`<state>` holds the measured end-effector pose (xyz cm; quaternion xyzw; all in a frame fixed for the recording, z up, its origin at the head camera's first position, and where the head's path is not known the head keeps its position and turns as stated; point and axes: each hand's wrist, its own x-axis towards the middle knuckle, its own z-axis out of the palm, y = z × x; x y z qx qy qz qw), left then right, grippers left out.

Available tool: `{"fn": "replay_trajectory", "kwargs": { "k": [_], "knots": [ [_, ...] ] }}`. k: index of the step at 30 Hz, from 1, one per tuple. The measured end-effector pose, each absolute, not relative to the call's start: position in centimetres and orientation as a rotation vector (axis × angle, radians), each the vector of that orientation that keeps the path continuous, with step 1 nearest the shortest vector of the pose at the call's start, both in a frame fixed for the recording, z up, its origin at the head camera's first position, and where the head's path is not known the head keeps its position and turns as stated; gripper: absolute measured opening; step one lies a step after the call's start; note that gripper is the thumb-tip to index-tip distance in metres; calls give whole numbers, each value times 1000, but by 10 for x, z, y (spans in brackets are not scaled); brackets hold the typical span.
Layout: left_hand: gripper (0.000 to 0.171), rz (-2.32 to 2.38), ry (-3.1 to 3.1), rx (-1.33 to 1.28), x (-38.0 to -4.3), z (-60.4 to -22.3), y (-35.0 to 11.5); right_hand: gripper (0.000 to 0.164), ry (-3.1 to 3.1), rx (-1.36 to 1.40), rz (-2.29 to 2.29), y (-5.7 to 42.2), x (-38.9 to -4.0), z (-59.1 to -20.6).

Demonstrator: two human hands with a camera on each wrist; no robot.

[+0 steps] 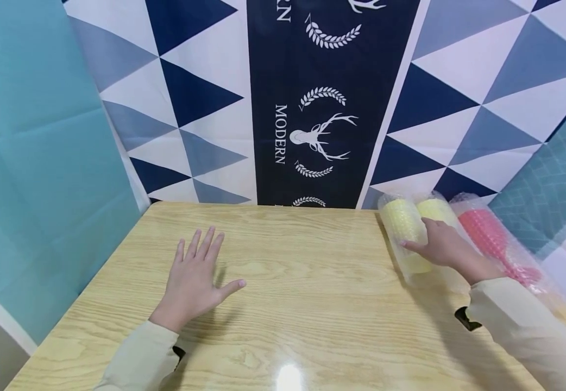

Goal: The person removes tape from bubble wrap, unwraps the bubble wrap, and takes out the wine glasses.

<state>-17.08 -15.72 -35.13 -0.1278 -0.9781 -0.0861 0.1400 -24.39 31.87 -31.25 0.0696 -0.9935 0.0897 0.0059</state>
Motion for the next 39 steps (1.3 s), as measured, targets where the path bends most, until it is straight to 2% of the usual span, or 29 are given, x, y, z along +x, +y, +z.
{"fn": "replay_trajectory", "kwargs": {
  "k": [9,39],
  "knots": [
    [100,-249,-2840,-364,-173,-352,-162,78,-3170,225,290,324,-256,-320],
    [97,-291,-2839,-388,-174,-349,-149,66,-3056,379,373,305,-235,-329]
  ]
}}
